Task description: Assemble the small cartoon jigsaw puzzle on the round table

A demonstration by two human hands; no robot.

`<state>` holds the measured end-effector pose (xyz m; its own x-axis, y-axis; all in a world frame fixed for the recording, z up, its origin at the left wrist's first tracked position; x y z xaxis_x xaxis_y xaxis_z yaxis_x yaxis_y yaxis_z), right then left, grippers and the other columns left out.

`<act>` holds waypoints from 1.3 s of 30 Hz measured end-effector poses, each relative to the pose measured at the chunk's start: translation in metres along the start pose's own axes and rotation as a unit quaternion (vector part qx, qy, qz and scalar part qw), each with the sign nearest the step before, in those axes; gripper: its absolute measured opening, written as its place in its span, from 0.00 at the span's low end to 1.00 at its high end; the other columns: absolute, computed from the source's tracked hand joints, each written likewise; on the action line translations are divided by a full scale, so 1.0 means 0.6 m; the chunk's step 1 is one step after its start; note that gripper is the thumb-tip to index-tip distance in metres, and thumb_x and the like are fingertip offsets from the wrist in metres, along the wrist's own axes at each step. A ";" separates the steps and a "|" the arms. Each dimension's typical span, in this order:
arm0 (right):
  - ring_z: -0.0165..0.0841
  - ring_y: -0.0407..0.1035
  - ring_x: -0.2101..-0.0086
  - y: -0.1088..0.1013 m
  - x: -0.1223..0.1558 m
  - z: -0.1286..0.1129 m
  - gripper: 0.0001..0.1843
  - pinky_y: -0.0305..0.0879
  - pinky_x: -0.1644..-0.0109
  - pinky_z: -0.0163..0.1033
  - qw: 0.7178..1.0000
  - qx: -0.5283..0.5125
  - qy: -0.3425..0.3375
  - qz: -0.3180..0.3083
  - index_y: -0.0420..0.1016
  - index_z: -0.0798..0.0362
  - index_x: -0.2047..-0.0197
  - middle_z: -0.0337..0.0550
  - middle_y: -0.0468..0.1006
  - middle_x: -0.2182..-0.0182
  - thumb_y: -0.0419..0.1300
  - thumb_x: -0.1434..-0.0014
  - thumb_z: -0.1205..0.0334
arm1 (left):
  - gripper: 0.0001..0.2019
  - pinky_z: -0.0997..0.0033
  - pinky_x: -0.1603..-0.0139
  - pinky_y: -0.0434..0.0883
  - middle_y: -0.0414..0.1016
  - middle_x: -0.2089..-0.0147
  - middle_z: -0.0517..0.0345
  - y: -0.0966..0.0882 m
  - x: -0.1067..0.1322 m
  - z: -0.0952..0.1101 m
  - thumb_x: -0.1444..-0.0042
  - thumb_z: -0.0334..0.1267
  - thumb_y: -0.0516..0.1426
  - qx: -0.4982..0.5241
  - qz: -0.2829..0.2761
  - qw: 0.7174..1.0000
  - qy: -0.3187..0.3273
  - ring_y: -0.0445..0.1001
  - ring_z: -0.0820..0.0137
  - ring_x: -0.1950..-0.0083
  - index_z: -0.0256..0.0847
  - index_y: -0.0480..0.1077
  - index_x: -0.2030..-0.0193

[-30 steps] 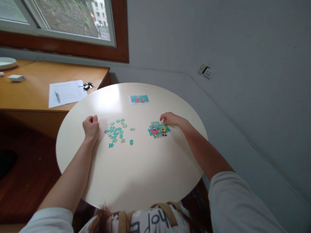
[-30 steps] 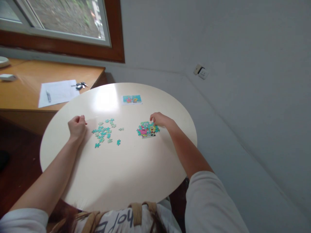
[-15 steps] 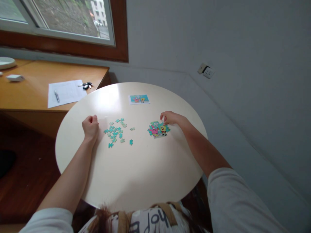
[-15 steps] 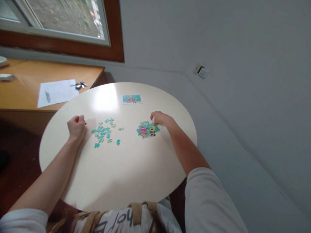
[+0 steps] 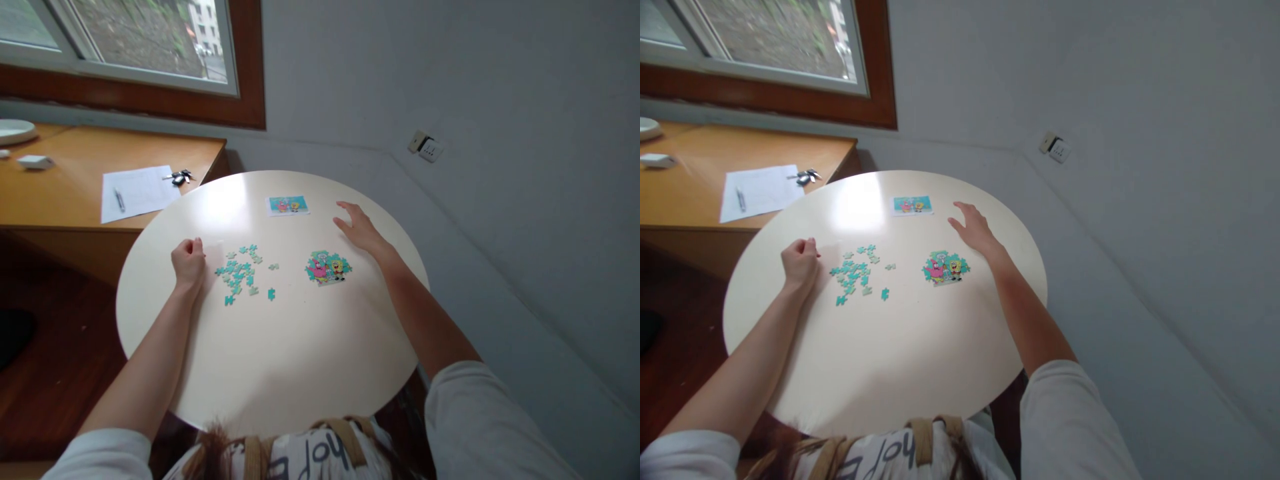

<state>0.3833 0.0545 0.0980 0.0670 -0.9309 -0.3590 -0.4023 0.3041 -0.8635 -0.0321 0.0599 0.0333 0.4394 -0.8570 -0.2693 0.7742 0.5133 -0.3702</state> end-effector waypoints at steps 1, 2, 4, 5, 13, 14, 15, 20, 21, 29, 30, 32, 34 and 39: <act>0.42 0.56 0.39 -0.007 0.000 -0.018 0.28 0.53 0.38 0.53 0.999 0.021 -0.015 0.025 0.56 0.50 0.35 0.53 0.61 0.38 0.48 0.36 0.51 | 0.17 0.70 0.72 0.57 0.59 0.83 0.64 0.000 0.000 0.001 0.43 0.34 0.52 0.000 -0.003 1.000 0.000 0.58 0.74 0.78 0.41 0.57 0.82; 0.44 0.50 0.36 -0.010 0.002 -0.033 0.30 0.49 0.37 0.56 0.998 0.044 -0.018 0.042 0.52 0.49 0.33 0.52 0.57 0.35 0.45 0.35 0.49 | 0.17 0.70 0.72 0.57 0.59 0.83 0.64 0.000 0.001 0.002 0.43 0.34 0.52 0.000 -0.004 1.000 -0.001 0.58 0.74 0.78 0.41 0.57 0.82; 0.45 0.42 0.34 -0.002 0.012 -0.055 0.31 0.43 0.36 0.60 0.994 0.091 -0.009 0.062 0.46 0.46 0.31 0.50 0.50 0.32 0.40 0.34 0.46 | 0.17 0.69 0.72 0.58 0.59 0.83 0.63 -0.001 0.002 0.002 0.43 0.33 0.52 -0.002 -0.003 1.000 -0.005 0.58 0.73 0.78 0.41 0.57 0.82; 0.45 0.39 0.33 0.010 0.020 -0.063 0.32 0.41 0.35 0.60 0.992 0.111 -0.002 0.062 0.44 0.46 0.30 0.49 0.47 0.31 0.38 0.34 0.46 | 0.17 0.69 0.72 0.58 0.59 0.83 0.63 -0.001 0.002 0.002 0.43 0.33 0.52 -0.003 -0.002 1.000 -0.006 0.58 0.73 0.78 0.41 0.57 0.82; 0.45 0.40 0.34 0.140 0.085 -0.030 0.32 0.38 0.34 0.57 0.986 0.139 0.091 -0.027 0.50 0.49 0.31 0.52 0.50 0.32 0.39 0.34 0.46 | 0.17 0.71 0.73 0.57 0.59 0.83 0.64 0.001 -0.001 -0.004 0.43 0.34 0.52 -0.003 0.002 1.000 -0.002 0.58 0.74 0.78 0.40 0.57 0.83; 0.44 0.40 0.34 0.141 0.086 -0.028 0.32 0.37 0.34 0.57 0.986 0.135 0.093 -0.026 0.51 0.50 0.31 0.52 0.50 0.32 0.38 0.34 0.46 | 0.17 0.71 0.73 0.57 0.59 0.83 0.64 0.000 0.000 -0.003 0.43 0.34 0.52 -0.004 0.003 1.000 -0.002 0.58 0.75 0.78 0.40 0.57 0.83; 0.44 0.41 0.34 0.140 0.085 -0.029 0.32 0.36 0.34 0.56 0.987 0.133 0.092 -0.027 0.51 0.50 0.31 0.52 0.50 0.32 0.38 0.34 0.46 | 0.17 0.72 0.73 0.57 0.59 0.83 0.64 0.000 0.000 -0.001 0.43 0.34 0.52 -0.006 0.003 1.000 -0.003 0.58 0.75 0.78 0.40 0.57 0.83; 0.43 0.41 0.34 0.136 0.081 -0.032 0.32 0.35 0.34 0.55 0.985 0.133 0.102 -0.039 0.50 0.50 0.31 0.51 0.50 0.32 0.38 0.33 0.47 | 0.17 0.72 0.73 0.57 0.58 0.84 0.65 -0.002 0.003 0.005 0.44 0.33 0.52 -0.011 0.007 1.000 -0.017 0.58 0.74 0.78 0.41 0.56 0.83; 0.44 0.41 0.34 0.137 0.082 -0.032 0.32 0.35 0.33 0.55 0.985 0.134 0.103 -0.040 0.50 0.50 0.31 0.51 0.50 0.32 0.38 0.34 0.47 | 0.17 0.72 0.73 0.57 0.58 0.84 0.65 -0.002 0.004 0.005 0.44 0.33 0.52 -0.010 0.007 1.000 -0.018 0.58 0.74 0.78 0.41 0.56 0.83; 0.47 0.44 0.34 0.136 0.076 -0.027 0.32 0.39 0.35 0.61 0.983 0.128 0.100 -0.088 0.50 0.51 0.32 0.55 0.52 0.33 0.41 0.35 0.46 | 0.16 0.71 0.72 0.58 0.59 0.83 0.64 0.002 -0.001 -0.004 0.43 0.34 0.52 -0.012 -0.002 1.000 -0.004 0.59 0.74 0.78 0.40 0.57 0.82; 0.48 0.44 0.35 0.121 0.069 -0.031 0.32 0.39 0.36 0.61 0.985 0.121 0.097 -0.078 0.50 0.52 0.32 0.56 0.52 0.33 0.42 0.35 0.46 | 0.16 0.71 0.72 0.58 0.60 0.83 0.63 0.003 -0.002 -0.005 0.43 0.34 0.52 -0.012 -0.002 1.000 -0.001 0.59 0.74 0.78 0.40 0.57 0.82; 0.47 0.45 0.35 0.072 0.047 -0.050 0.32 0.39 0.36 0.61 0.990 0.119 0.074 0.001 0.51 0.54 0.32 0.58 0.53 0.34 0.41 0.34 0.47 | 0.16 0.71 0.72 0.59 0.60 0.83 0.63 0.003 -0.003 -0.008 0.44 0.35 0.52 -0.012 -0.002 1.000 0.002 0.60 0.74 0.78 0.40 0.57 0.82; 0.46 0.47 0.36 0.024 0.030 -0.076 0.30 0.38 0.35 0.59 0.989 0.117 0.037 0.086 0.53 0.54 0.34 0.58 0.56 0.36 0.38 0.33 0.49 | 0.16 0.71 0.71 0.59 0.60 0.82 0.63 0.004 -0.004 -0.010 0.44 0.36 0.51 -0.012 -0.004 1.000 0.003 0.60 0.73 0.77 0.41 0.57 0.82; 0.43 0.50 0.38 0.021 0.028 -0.110 0.25 0.40 0.36 0.54 0.982 0.129 -0.001 0.137 0.59 0.53 0.38 0.54 0.61 0.39 0.38 0.32 0.55 | 0.16 0.70 0.71 0.59 0.60 0.83 0.63 0.004 -0.004 -0.012 0.44 0.36 0.52 -0.015 -0.002 1.000 0.000 0.60 0.73 0.77 0.41 0.57 0.82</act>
Point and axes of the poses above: each hand's wrist, its own x-axis away from the middle knuckle, its own y-axis out of the palm, z = x × y, the point moved 8 cm from there along -x, towards the middle knuckle
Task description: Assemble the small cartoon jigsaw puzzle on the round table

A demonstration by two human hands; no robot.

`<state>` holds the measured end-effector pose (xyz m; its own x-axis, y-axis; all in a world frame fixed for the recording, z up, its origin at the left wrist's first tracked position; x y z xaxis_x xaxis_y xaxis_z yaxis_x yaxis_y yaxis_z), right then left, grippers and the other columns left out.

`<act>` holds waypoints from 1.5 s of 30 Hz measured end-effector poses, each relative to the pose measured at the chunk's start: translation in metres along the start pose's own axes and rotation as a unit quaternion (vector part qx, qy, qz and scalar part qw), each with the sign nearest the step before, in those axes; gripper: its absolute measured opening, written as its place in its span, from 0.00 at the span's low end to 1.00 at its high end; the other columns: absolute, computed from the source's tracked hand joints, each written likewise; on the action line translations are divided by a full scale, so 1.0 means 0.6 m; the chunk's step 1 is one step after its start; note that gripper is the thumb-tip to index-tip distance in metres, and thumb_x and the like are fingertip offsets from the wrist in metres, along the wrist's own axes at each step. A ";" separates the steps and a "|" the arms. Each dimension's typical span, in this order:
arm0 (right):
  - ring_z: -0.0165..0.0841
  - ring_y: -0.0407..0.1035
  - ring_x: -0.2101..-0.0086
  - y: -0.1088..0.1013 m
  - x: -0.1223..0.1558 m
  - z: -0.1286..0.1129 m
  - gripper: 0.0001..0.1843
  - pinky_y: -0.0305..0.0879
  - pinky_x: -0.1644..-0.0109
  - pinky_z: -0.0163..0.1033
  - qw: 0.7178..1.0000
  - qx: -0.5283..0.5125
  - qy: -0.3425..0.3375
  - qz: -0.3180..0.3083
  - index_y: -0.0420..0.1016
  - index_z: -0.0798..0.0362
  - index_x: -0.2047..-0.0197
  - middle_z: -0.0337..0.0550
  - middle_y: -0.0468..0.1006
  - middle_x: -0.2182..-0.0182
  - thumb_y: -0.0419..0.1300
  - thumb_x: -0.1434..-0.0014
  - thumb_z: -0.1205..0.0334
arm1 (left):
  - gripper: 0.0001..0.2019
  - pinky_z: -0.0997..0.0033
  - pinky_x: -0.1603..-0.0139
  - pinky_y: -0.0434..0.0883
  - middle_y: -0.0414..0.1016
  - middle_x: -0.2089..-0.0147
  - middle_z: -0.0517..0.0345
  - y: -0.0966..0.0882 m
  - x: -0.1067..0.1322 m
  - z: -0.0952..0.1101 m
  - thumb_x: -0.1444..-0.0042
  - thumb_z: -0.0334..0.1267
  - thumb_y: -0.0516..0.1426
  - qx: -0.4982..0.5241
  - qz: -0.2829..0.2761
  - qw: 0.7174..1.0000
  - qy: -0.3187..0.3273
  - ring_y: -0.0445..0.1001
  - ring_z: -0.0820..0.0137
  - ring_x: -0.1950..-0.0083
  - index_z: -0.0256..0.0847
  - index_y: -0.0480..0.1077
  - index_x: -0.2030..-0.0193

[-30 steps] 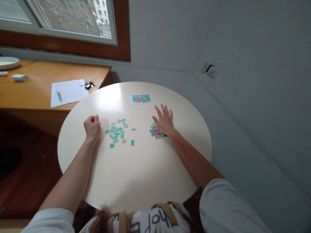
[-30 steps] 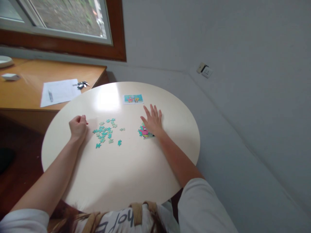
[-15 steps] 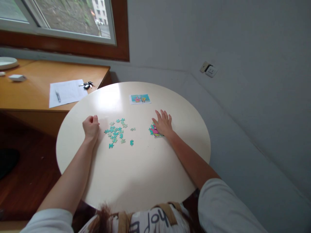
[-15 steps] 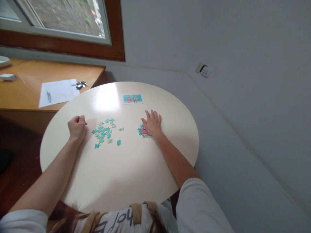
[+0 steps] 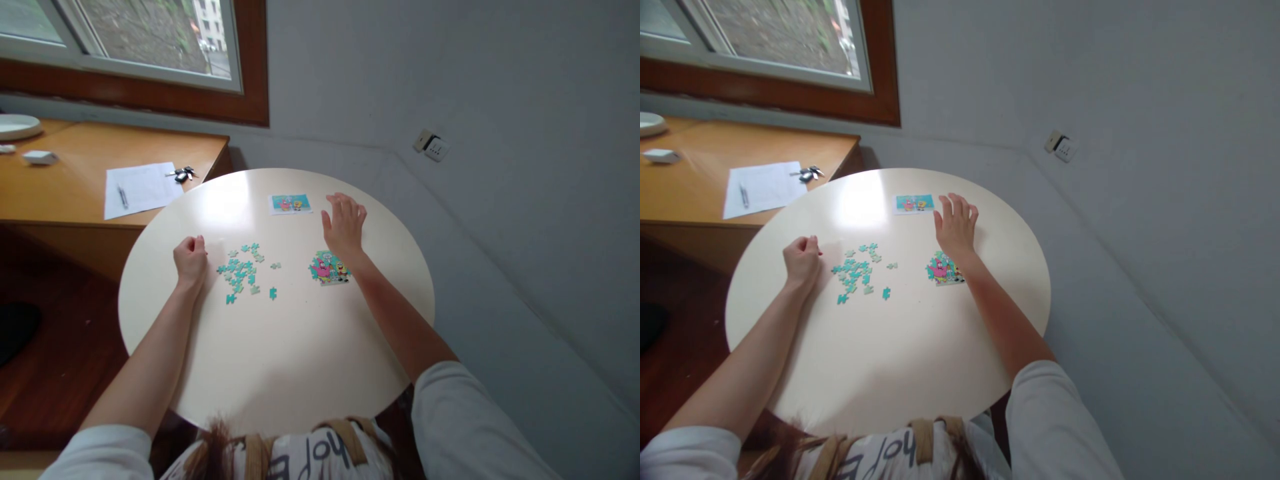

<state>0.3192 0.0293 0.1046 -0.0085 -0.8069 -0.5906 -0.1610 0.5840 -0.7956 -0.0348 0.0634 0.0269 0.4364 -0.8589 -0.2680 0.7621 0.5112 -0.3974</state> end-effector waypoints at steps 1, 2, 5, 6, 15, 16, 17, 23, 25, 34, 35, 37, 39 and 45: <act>0.42 0.51 0.39 0.020 0.012 -0.008 0.23 0.41 0.36 0.53 1.000 0.004 -0.018 -0.025 0.61 0.52 0.39 0.54 0.62 0.40 0.38 0.32 0.58 | 0.16 0.70 0.71 0.59 0.60 0.83 0.63 -0.001 0.000 0.001 0.43 0.36 0.52 0.001 0.001 1.000 0.000 0.60 0.73 0.77 0.41 0.57 0.82; 0.41 0.53 0.40 0.043 0.025 -0.015 0.22 0.43 0.37 0.51 0.998 0.007 -0.037 -0.057 0.63 0.52 0.41 0.53 0.64 0.41 0.39 0.33 0.60 | 0.16 0.70 0.71 0.59 0.60 0.82 0.63 -0.001 0.001 0.002 0.43 0.36 0.52 0.002 0.001 1.000 0.000 0.59 0.73 0.77 0.41 0.57 0.82; 0.41 0.56 0.42 0.095 0.060 -0.019 0.20 0.45 0.39 0.50 0.992 0.014 -0.050 -0.114 0.68 0.52 0.45 0.53 0.66 0.42 0.41 0.33 0.62 | 0.16 0.69 0.70 0.59 0.59 0.82 0.64 -0.001 0.004 0.006 0.43 0.35 0.52 0.004 -0.003 1.000 -0.002 0.59 0.74 0.77 0.40 0.57 0.81; 0.41 0.57 0.43 0.103 0.065 -0.021 0.20 0.45 0.39 0.49 0.991 0.012 -0.061 -0.118 0.69 0.52 0.46 0.53 0.67 0.43 0.41 0.33 0.62 | 0.16 0.70 0.70 0.59 0.60 0.82 0.64 -0.001 0.005 0.008 0.42 0.35 0.52 0.004 -0.004 1.000 -0.003 0.59 0.74 0.77 0.40 0.57 0.81; 0.41 0.61 0.48 0.103 0.062 -0.015 0.18 0.50 0.44 0.47 0.991 -0.028 -0.045 -0.120 0.70 0.54 0.48 0.53 0.72 0.49 0.44 0.34 0.63 | 0.16 0.69 0.70 0.59 0.60 0.82 0.63 -0.003 0.005 0.007 0.42 0.35 0.51 -0.003 -0.006 1.000 -0.007 0.59 0.74 0.76 0.41 0.57 0.81; 0.41 0.62 0.49 0.104 0.062 -0.013 0.17 0.51 0.44 0.47 0.991 -0.042 -0.039 -0.121 0.70 0.55 0.48 0.52 0.72 0.49 0.45 0.34 0.63 | 0.16 0.68 0.70 0.59 0.60 0.82 0.63 -0.002 0.004 0.006 0.42 0.35 0.51 -0.001 -0.006 1.000 -0.006 0.59 0.74 0.76 0.41 0.57 0.81; 0.41 0.62 0.49 0.103 0.060 -0.011 0.16 0.52 0.45 0.47 0.990 -0.061 -0.031 -0.120 0.70 0.54 0.49 0.52 0.73 0.50 0.46 0.35 0.63 | 0.16 0.68 0.70 0.59 0.60 0.82 0.63 -0.002 0.003 0.004 0.42 0.35 0.51 0.001 -0.006 1.000 -0.005 0.59 0.74 0.76 0.41 0.57 0.81; 0.31 0.63 0.72 0.045 0.004 0.026 0.17 0.60 0.64 0.37 0.929 -0.352 0.113 -0.022 0.62 0.50 0.73 0.38 0.68 0.77 0.49 0.37 0.50 | 0.17 0.69 0.72 0.59 0.59 0.83 0.64 -0.003 0.003 0.006 0.43 0.34 0.52 0.005 0.004 1.000 -0.006 0.59 0.73 0.78 0.41 0.57 0.83; 0.27 0.54 0.80 0.019 -0.018 0.032 0.24 0.54 0.73 0.34 0.865 -0.478 0.149 0.020 0.51 0.48 0.79 0.31 0.55 0.84 0.51 0.40 0.43 | 0.17 0.70 0.72 0.59 0.58 0.83 0.64 -0.003 0.005 0.009 0.44 0.33 0.52 0.006 0.005 1.000 -0.006 0.60 0.73 0.78 0.41 0.56 0.83; 0.21 0.37 0.87 0.110 0.068 -0.006 0.32 0.38 0.84 0.32 0.672 -0.686 0.270 -0.064 0.41 0.47 0.79 0.23 0.40 0.89 0.59 0.51 0.37 | 0.17 0.70 0.72 0.58 0.58 0.84 0.64 -0.004 0.004 0.011 0.44 0.33 0.52 0.005 0.004 1.000 -0.003 0.58 0.74 0.78 0.41 0.56 0.83; 0.21 0.37 0.87 0.122 0.080 -0.009 0.32 0.38 0.84 0.32 0.669 -0.687 0.273 -0.072 0.41 0.48 0.79 0.23 0.40 0.89 0.61 0.53 0.38 | 0.17 0.70 0.72 0.58 0.58 0.83 0.64 -0.004 0.004 0.011 0.44 0.33 0.52 0.005 0.004 1.000 -0.002 0.58 0.74 0.78 0.41 0.56 0.83; 0.21 0.37 0.87 0.134 0.093 -0.007 0.32 0.38 0.84 0.31 0.670 -0.686 0.276 -0.068 0.42 0.48 0.79 0.23 0.41 0.89 0.62 0.54 0.40 | 0.17 0.69 0.71 0.58 0.59 0.83 0.64 -0.004 0.004 0.011 0.44 0.33 0.52 0.007 0.003 1.000 -0.003 0.59 0.73 0.78 0.41 0.57 0.83; 0.20 0.37 0.86 0.137 0.096 -0.006 0.30 0.38 0.84 0.31 0.675 -0.682 0.274 -0.073 0.43 0.48 0.80 0.23 0.42 0.88 0.61 0.53 0.41 | 0.16 0.69 0.71 0.59 0.59 0.83 0.64 -0.004 0.005 0.010 0.44 0.34 0.52 0.006 0.002 1.000 -0.005 0.59 0.73 0.78 0.41 0.57 0.83; 0.20 0.37 0.87 0.126 0.079 -0.013 0.31 0.37 0.84 0.32 0.678 -0.679 0.266 -0.091 0.42 0.48 0.80 0.23 0.41 0.89 0.62 0.54 0.41 | 0.17 0.69 0.71 0.58 0.59 0.83 0.64 -0.004 0.007 0.014 0.43 0.33 0.51 0.008 -0.001 1.000 -0.011 0.59 0.73 0.77 0.41 0.56 0.83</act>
Point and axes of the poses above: each hand's wrist, its own x-axis away from the middle knuckle, its own y-axis out of the palm, z = x × y, the point moved 8 cm from there along -x, towards the middle knuckle
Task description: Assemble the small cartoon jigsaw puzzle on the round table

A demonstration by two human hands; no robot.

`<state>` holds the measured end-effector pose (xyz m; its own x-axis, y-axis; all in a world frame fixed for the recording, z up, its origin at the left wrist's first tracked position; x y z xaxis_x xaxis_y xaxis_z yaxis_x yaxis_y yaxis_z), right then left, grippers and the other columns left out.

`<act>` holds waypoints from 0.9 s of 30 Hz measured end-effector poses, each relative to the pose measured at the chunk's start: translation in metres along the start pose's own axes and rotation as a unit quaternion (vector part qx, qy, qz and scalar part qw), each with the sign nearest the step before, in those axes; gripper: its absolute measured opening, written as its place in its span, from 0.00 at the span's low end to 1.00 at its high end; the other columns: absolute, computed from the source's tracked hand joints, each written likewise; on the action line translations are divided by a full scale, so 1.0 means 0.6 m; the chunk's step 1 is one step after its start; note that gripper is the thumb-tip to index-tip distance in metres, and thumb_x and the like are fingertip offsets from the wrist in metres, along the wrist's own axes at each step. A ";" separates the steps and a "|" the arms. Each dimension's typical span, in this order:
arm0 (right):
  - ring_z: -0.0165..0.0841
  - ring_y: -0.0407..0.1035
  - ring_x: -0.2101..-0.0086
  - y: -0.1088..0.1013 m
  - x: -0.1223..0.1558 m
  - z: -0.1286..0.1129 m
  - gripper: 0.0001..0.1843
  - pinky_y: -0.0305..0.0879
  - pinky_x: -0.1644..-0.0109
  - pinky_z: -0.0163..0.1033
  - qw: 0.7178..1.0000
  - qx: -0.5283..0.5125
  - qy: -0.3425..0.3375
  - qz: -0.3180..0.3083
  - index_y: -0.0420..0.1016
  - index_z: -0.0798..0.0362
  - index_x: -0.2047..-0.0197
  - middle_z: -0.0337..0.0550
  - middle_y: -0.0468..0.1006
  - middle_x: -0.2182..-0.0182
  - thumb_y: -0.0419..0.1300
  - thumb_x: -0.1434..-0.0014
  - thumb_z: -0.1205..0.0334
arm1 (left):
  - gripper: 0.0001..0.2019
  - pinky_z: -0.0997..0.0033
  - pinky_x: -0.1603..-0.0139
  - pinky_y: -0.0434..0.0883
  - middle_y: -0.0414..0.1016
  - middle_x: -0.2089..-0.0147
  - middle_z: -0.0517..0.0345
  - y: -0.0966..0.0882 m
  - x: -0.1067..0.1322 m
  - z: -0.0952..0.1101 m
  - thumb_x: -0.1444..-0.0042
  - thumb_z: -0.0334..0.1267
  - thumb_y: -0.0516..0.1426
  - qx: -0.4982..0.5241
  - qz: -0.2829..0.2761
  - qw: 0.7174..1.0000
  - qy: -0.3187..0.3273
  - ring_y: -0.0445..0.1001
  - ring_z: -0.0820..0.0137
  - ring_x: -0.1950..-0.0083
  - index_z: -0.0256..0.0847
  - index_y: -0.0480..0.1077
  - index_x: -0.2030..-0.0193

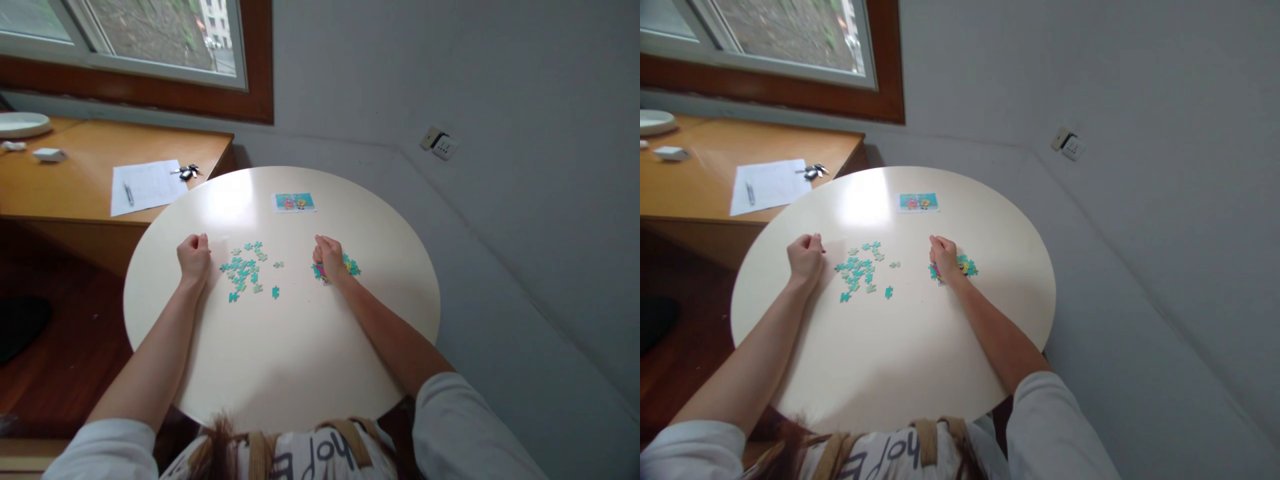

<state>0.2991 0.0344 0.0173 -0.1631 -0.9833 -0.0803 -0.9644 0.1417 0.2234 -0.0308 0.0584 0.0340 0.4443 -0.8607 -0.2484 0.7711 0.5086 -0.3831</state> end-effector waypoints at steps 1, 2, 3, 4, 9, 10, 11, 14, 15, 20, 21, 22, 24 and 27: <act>0.20 0.37 0.87 0.003 -0.001 -0.013 0.31 0.37 0.84 0.32 1.000 -0.004 -0.006 -0.001 0.42 0.48 0.80 0.23 0.41 0.89 0.62 0.54 0.41 | 0.17 0.69 0.71 0.58 0.58 0.83 0.64 0.000 0.000 0.001 0.43 0.33 0.52 0.001 0.002 1.000 -0.002 0.59 0.73 0.78 0.41 0.56 0.83; 0.20 0.37 0.86 0.007 -0.001 -0.031 0.31 0.37 0.83 0.32 1.000 -0.004 -0.021 -0.001 0.42 0.48 0.80 0.23 0.41 0.88 0.62 0.54 0.42 | 0.17 0.70 0.71 0.58 0.58 0.83 0.64 -0.001 0.001 0.002 0.43 0.32 0.52 0.003 0.003 1.000 -0.003 0.59 0.73 0.78 0.41 0.56 0.83; 0.20 0.38 0.86 0.012 0.000 -0.055 0.31 0.37 0.82 0.32 0.999 0.004 -0.044 -0.001 0.42 0.48 0.80 0.24 0.41 0.88 0.62 0.54 0.43 | 0.18 0.70 0.71 0.58 0.58 0.84 0.65 -0.001 0.001 0.004 0.43 0.32 0.52 0.006 0.005 1.000 -0.003 0.59 0.73 0.78 0.41 0.56 0.83; 0.21 0.40 0.85 0.018 0.003 -0.081 0.31 0.39 0.81 0.32 0.997 0.022 -0.072 -0.004 0.42 0.48 0.80 0.25 0.42 0.87 0.63 0.54 0.45 | 0.18 0.70 0.71 0.58 0.58 0.84 0.65 -0.001 0.001 0.004 0.43 0.32 0.52 0.008 0.006 1.000 -0.003 0.58 0.73 0.78 0.41 0.56 0.83; 0.23 0.44 0.82 0.043 0.024 -0.140 0.27 0.42 0.78 0.32 0.984 0.100 -0.145 -0.031 0.43 0.48 0.79 0.28 0.42 0.83 0.61 0.50 0.50 | 0.18 0.70 0.72 0.57 0.58 0.84 0.64 0.001 -0.001 0.001 0.44 0.32 0.53 0.009 0.005 1.000 0.003 0.58 0.73 0.79 0.42 0.56 0.84; 0.23 0.43 0.81 0.044 0.028 -0.127 0.26 0.42 0.78 0.32 0.983 0.117 -0.138 -0.038 0.42 0.48 0.79 0.28 0.42 0.83 0.60 0.49 0.51 | 0.18 0.70 0.72 0.57 0.58 0.84 0.64 0.001 -0.002 0.000 0.44 0.32 0.52 0.008 0.006 1.000 0.005 0.58 0.73 0.79 0.41 0.56 0.84; 0.23 0.42 0.81 0.042 0.032 -0.108 0.26 0.41 0.78 0.32 0.981 0.138 -0.128 -0.038 0.42 0.49 0.80 0.28 0.42 0.83 0.59 0.49 0.52 | 0.18 0.70 0.72 0.57 0.58 0.84 0.64 0.001 -0.002 -0.002 0.44 0.33 0.52 0.007 0.008 1.000 0.007 0.58 0.73 0.79 0.41 0.56 0.84; 0.23 0.39 0.80 0.035 0.041 -0.041 0.25 0.39 0.76 0.33 0.966 0.234 -0.096 -0.053 0.42 0.49 0.83 0.28 0.43 0.85 0.60 0.54 0.56 | 0.17 0.70 0.72 0.57 0.58 0.84 0.64 0.003 -0.003 -0.004 0.44 0.33 0.52 0.006 0.007 1.000 0.013 0.58 0.73 0.78 0.41 0.56 0.83; 0.23 0.39 0.80 0.028 0.043 -0.028 0.24 0.39 0.76 0.33 0.963 0.250 -0.097 -0.040 0.42 0.49 0.83 0.28 0.43 0.85 0.59 0.54 0.58 | 0.17 0.70 0.72 0.57 0.58 0.84 0.64 0.003 -0.004 -0.005 0.44 0.33 0.52 0.005 0.006 1.000 0.012 0.58 0.73 0.79 0.41 0.56 0.83; 0.23 0.39 0.80 0.019 0.044 -0.001 0.22 0.40 0.75 0.33 0.962 0.254 -0.095 -0.034 0.42 0.49 0.82 0.28 0.43 0.84 0.56 0.54 0.58 | 0.17 0.71 0.73 0.57 0.58 0.84 0.64 0.001 -0.003 -0.003 0.44 0.33 0.52 -0.003 0.012 1.000 0.000 0.57 0.73 0.79 0.41 0.56 0.83; 0.23 0.40 0.80 0.019 0.043 -0.001 0.22 0.40 0.76 0.33 0.964 0.247 -0.094 -0.034 0.42 0.49 0.82 0.28 0.44 0.84 0.57 0.54 0.57 | 0.17 0.71 0.73 0.57 0.58 0.84 0.65 0.000 -0.002 -0.002 0.44 0.33 0.52 -0.003 0.011 1.000 -0.001 0.58 0.73 0.79 0.40 0.56 0.83; 0.23 0.40 0.80 0.019 0.041 0.000 0.23 0.40 0.76 0.33 0.967 0.237 -0.087 -0.035 0.42 0.49 0.82 0.28 0.44 0.84 0.57 0.54 0.57 | 0.17 0.71 0.73 0.57 0.57 0.84 0.65 0.000 -0.001 -0.001 0.44 0.33 0.52 -0.002 0.011 1.000 -0.003 0.58 0.73 0.79 0.40 0.56 0.83; 0.22 0.41 0.82 0.019 0.037 -0.002 0.25 0.39 0.77 0.32 0.976 0.203 -0.063 -0.034 0.42 0.49 0.82 0.28 0.44 0.85 0.59 0.55 0.54 | 0.17 0.72 0.73 0.57 0.58 0.84 0.65 0.000 0.000 0.001 0.44 0.33 0.52 -0.001 0.007 1.000 -0.004 0.58 0.74 0.78 0.40 0.56 0.83; 0.21 0.42 0.84 0.017 0.026 -0.040 0.28 0.40 0.80 0.31 0.990 0.129 -0.054 -0.025 0.41 0.48 0.80 0.26 0.42 0.86 0.63 0.56 0.51 | 0.17 0.72 0.73 0.57 0.58 0.84 0.64 -0.001 0.000 0.000 0.44 0.33 0.52 -0.001 0.007 1.000 -0.003 0.58 0.74 0.79 0.40 0.56 0.83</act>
Point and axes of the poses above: each hand's wrist, its own x-axis away from the middle knuckle, its own y-axis out of the palm, z = x × y, the point moved 8 cm from there along -x, towards the middle knuckle
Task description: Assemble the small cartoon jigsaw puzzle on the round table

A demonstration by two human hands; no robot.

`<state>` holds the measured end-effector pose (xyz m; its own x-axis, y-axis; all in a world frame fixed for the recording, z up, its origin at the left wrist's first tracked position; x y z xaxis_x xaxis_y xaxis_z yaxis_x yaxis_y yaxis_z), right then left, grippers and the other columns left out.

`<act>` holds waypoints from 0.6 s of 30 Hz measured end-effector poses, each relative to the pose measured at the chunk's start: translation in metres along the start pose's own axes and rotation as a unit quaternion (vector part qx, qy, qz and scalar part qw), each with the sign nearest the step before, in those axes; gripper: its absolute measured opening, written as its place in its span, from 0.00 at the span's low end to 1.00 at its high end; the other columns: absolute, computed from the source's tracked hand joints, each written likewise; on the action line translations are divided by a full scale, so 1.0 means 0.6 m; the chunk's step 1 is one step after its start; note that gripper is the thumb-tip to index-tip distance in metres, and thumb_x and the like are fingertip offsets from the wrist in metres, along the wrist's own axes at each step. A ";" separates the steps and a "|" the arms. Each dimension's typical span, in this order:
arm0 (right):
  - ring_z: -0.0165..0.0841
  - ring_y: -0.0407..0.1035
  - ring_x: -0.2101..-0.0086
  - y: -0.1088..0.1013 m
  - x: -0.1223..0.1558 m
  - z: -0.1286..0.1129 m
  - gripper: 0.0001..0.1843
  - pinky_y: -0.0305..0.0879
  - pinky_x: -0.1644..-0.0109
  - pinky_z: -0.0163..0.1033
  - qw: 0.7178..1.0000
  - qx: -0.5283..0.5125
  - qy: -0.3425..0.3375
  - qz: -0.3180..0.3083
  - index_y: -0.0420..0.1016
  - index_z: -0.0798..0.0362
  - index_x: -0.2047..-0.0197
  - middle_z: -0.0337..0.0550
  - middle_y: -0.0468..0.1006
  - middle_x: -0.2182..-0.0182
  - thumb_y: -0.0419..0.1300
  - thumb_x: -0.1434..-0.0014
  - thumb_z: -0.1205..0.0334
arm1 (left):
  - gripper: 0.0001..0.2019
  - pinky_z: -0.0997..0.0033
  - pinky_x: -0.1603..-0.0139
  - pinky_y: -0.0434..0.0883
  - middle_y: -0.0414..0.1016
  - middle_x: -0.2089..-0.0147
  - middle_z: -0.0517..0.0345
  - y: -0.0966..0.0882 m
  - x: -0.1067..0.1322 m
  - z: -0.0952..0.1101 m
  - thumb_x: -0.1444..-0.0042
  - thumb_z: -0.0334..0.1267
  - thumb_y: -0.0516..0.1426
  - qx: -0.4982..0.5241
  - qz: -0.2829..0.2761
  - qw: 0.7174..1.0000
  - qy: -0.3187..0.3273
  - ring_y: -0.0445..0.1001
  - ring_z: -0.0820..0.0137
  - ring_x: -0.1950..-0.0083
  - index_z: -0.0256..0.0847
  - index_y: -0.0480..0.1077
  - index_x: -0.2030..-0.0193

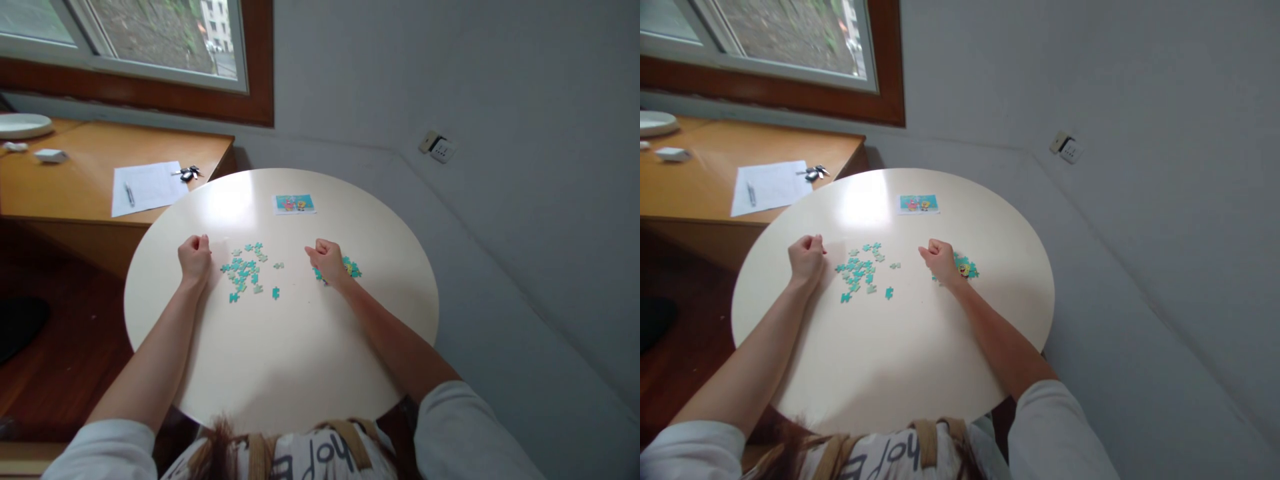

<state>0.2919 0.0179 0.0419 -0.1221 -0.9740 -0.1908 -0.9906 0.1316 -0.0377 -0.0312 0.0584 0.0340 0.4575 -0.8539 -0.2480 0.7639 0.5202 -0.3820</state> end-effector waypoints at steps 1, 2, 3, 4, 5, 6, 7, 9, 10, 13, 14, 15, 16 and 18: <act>0.20 0.41 0.85 -0.007 -0.007 -0.024 0.29 0.40 0.80 0.31 0.999 -0.025 -0.019 0.007 0.41 0.48 0.80 0.25 0.41 0.85 0.64 0.56 0.52 | 0.17 0.72 0.73 0.57 0.57 0.84 0.65 0.000 0.000 -0.001 0.44 0.33 0.52 0.001 -0.001 1.000 0.002 0.58 0.74 0.79 0.40 0.56 0.83; 0.20 0.42 0.85 -0.016 -0.014 -0.050 0.29 0.41 0.80 0.31 0.998 -0.044 -0.045 0.016 0.41 0.48 0.80 0.25 0.41 0.85 0.64 0.55 0.53 | 0.17 0.72 0.73 0.57 0.57 0.84 0.65 0.001 -0.001 -0.001 0.44 0.33 0.52 0.003 -0.001 1.000 0.005 0.58 0.74 0.79 0.40 0.56 0.83; 0.20 0.42 0.84 -0.026 -0.020 -0.075 0.29 0.43 0.80 0.30 0.995 -0.057 -0.072 0.024 0.41 0.48 0.79 0.26 0.41 0.84 0.64 0.54 0.54 | 0.17 0.72 0.73 0.57 0.57 0.84 0.65 0.000 -0.001 -0.002 0.44 0.33 0.52 0.005 0.000 1.000 0.006 0.58 0.74 0.79 0.40 0.56 0.83; 0.20 0.43 0.84 -0.035 -0.025 -0.094 0.29 0.44 0.80 0.30 0.993 -0.062 -0.094 0.032 0.41 0.48 0.78 0.26 0.41 0.84 0.64 0.53 0.54 | 0.17 0.72 0.73 0.57 0.57 0.84 0.65 0.001 -0.001 -0.003 0.44 0.33 0.52 0.006 0.000 1.000 0.006 0.58 0.74 0.79 0.40 0.56 0.83; 0.20 0.43 0.84 -0.044 -0.029 -0.105 0.29 0.44 0.80 0.30 0.992 -0.060 -0.107 0.038 0.41 0.48 0.78 0.26 0.41 0.83 0.64 0.52 0.55 | 0.17 0.72 0.73 0.57 0.57 0.84 0.65 0.001 -0.001 -0.003 0.44 0.33 0.52 0.005 0.000 1.000 0.005 0.58 0.74 0.79 0.40 0.56 0.83; 0.20 0.43 0.84 -0.051 -0.032 -0.104 0.29 0.45 0.80 0.30 0.992 -0.055 -0.109 0.044 0.41 0.48 0.78 0.26 0.41 0.83 0.64 0.52 0.55 | 0.17 0.72 0.72 0.57 0.58 0.84 0.64 0.001 -0.001 -0.003 0.44 0.33 0.52 0.005 0.000 1.000 0.004 0.58 0.74 0.79 0.40 0.56 0.83; 0.20 0.44 0.84 -0.058 -0.032 -0.094 0.29 0.45 0.80 0.30 0.992 -0.049 -0.103 0.051 0.41 0.48 0.78 0.26 0.41 0.83 0.64 0.52 0.54 | 0.17 0.71 0.72 0.57 0.58 0.84 0.64 0.001 0.000 -0.003 0.44 0.33 0.52 0.004 0.000 1.000 0.002 0.58 0.74 0.79 0.40 0.56 0.83; 0.20 0.43 0.84 -0.070 -0.027 -0.045 0.29 0.44 0.81 0.30 0.996 -0.027 -0.061 0.067 0.41 0.48 0.79 0.26 0.41 0.84 0.64 0.54 0.54 | 0.17 0.71 0.72 0.57 0.58 0.84 0.64 0.000 0.001 -0.002 0.44 0.33 0.52 0.003 0.001 1.000 0.000 0.58 0.74 0.78 0.40 0.56 0.83; 0.20 0.43 0.84 -0.074 -0.022 -0.014 0.29 0.43 0.82 0.30 0.997 -0.001 -0.028 0.072 0.41 0.48 0.79 0.26 0.41 0.85 0.64 0.55 0.54 | 0.17 0.71 0.72 0.57 0.58 0.84 0.64 0.000 0.001 -0.001 0.44 0.33 0.52 0.002 0.001 1.000 0.000 0.58 0.73 0.78 0.40 0.55 0.83; 0.21 0.45 0.84 -0.089 -0.008 0.053 0.27 0.45 0.82 0.30 0.994 0.052 -0.001 0.099 0.42 0.48 0.81 0.26 0.44 0.85 0.63 0.55 0.55 | 0.17 0.71 0.72 0.57 0.57 0.84 0.64 0.001 0.001 0.003 0.44 0.32 0.52 -0.001 -0.001 1.000 0.004 0.58 0.73 0.78 0.41 0.55 0.84; 0.21 0.45 0.84 -0.090 -0.005 0.064 0.27 0.45 0.82 0.30 0.993 0.056 -0.003 0.101 0.42 0.49 0.81 0.27 0.45 0.85 0.63 0.55 0.56 | 0.17 0.71 0.72 0.57 0.58 0.84 0.64 0.002 0.001 0.003 0.44 0.33 0.52 -0.002 -0.002 1.000 0.007 0.58 0.73 0.78 0.41 0.55 0.84; 0.21 0.45 0.84 -0.090 -0.004 0.071 0.27 0.45 0.82 0.30 0.993 0.059 -0.003 0.099 0.43 0.49 0.81 0.27 0.45 0.85 0.63 0.55 0.56 | 0.17 0.71 0.72 0.57 0.58 0.84 0.64 0.002 0.000 0.004 0.44 0.33 0.52 -0.003 -0.002 1.000 0.008 0.58 0.73 0.78 0.41 0.55 0.84; 0.21 0.46 0.84 -0.090 -0.005 0.074 0.26 0.45 0.82 0.30 0.994 0.059 -0.003 0.096 0.43 0.49 0.81 0.26 0.45 0.85 0.62 0.55 0.56 | 0.17 0.71 0.72 0.57 0.58 0.84 0.64 0.002 0.000 0.003 0.44 0.33 0.52 -0.004 -0.001 1.000 0.008 0.58 0.73 0.79 0.41 0.55 0.84; 0.21 0.46 0.84 -0.087 -0.007 0.074 0.26 0.45 0.82 0.30 0.994 0.055 0.002 0.093 0.43 0.49 0.81 0.26 0.45 0.85 0.62 0.55 0.56 | 0.17 0.71 0.72 0.57 0.58 0.84 0.64 0.002 -0.002 0.002 0.44 0.33 0.52 -0.006 0.000 1.000 0.006 0.58 0.73 0.79 0.41 0.55 0.84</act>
<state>0.3468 0.0232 0.0014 -0.3027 -0.9316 -0.2014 -0.9382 0.3284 -0.1092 -0.0305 0.0597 0.0348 0.4518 -0.8536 -0.2594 0.7579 0.5206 -0.3933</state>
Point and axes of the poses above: each hand's wrist, its own x-axis away from the middle knuckle, its own y-axis out of the palm, z = x × y, the point moved 8 cm from there along -x, towards the middle knuckle
